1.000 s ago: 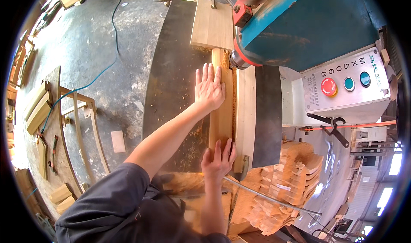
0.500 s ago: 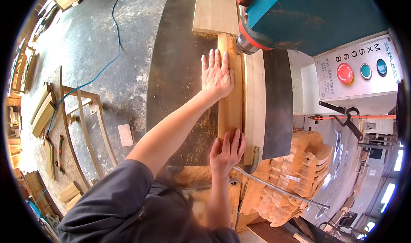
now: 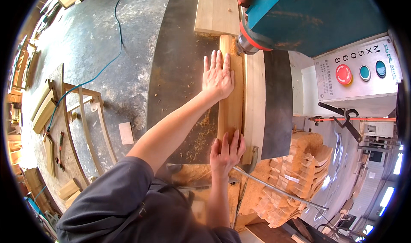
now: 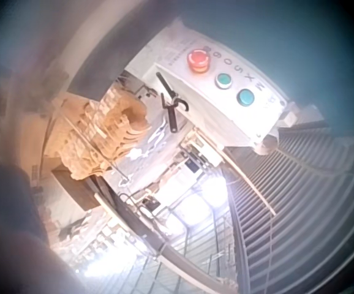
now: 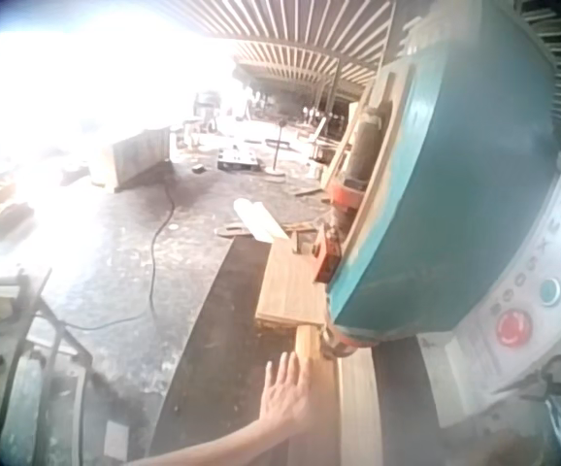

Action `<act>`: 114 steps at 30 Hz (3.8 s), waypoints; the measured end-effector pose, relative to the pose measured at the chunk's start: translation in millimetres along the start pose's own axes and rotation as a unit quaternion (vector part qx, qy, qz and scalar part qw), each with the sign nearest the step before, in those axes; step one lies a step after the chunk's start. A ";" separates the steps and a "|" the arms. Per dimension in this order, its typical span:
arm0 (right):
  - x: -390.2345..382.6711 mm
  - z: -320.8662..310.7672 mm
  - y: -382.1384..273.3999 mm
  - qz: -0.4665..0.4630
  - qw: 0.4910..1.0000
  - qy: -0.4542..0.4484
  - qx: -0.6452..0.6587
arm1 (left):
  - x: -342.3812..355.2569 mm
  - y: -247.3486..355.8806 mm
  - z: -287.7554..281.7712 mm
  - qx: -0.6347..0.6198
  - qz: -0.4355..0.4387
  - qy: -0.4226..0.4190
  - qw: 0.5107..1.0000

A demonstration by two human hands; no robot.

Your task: The person repeatedly feeds rectangular wooden planks through a vertical spindle moulder to shape their edges. They handle each plank by hand, guiding it along the machine's fence and cutter, then remove and set it aside. The process is repeated for multiple planks throughout the clip.

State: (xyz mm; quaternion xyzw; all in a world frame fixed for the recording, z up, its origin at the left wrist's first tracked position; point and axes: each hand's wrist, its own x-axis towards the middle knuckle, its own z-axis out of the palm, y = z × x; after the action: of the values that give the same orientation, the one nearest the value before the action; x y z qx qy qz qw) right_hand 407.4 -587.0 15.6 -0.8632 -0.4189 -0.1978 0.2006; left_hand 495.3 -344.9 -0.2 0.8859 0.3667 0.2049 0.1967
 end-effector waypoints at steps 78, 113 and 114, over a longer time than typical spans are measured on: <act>-148.2 -112.8 7.5 0.092 0.989 -0.106 0.041 | -181.1 5.9 -49.8 -0.122 0.032 -0.027 0.992; -231.8 -208.7 -2.6 -0.033 0.983 -0.040 -0.174 | -180.5 -5.9 -118.1 -0.647 -0.378 -0.134 0.648; -233.2 -206.6 -2.8 -0.036 0.984 -0.040 -0.173 | -182.7 -12.9 -107.4 -0.670 -0.355 -0.135 0.638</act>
State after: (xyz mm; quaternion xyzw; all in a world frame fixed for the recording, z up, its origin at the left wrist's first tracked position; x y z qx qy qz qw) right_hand 236.2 -841.3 71.1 -0.8766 -0.4165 -0.2398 0.0248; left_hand 315.2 -448.6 43.5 0.3316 0.3845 0.1871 0.8410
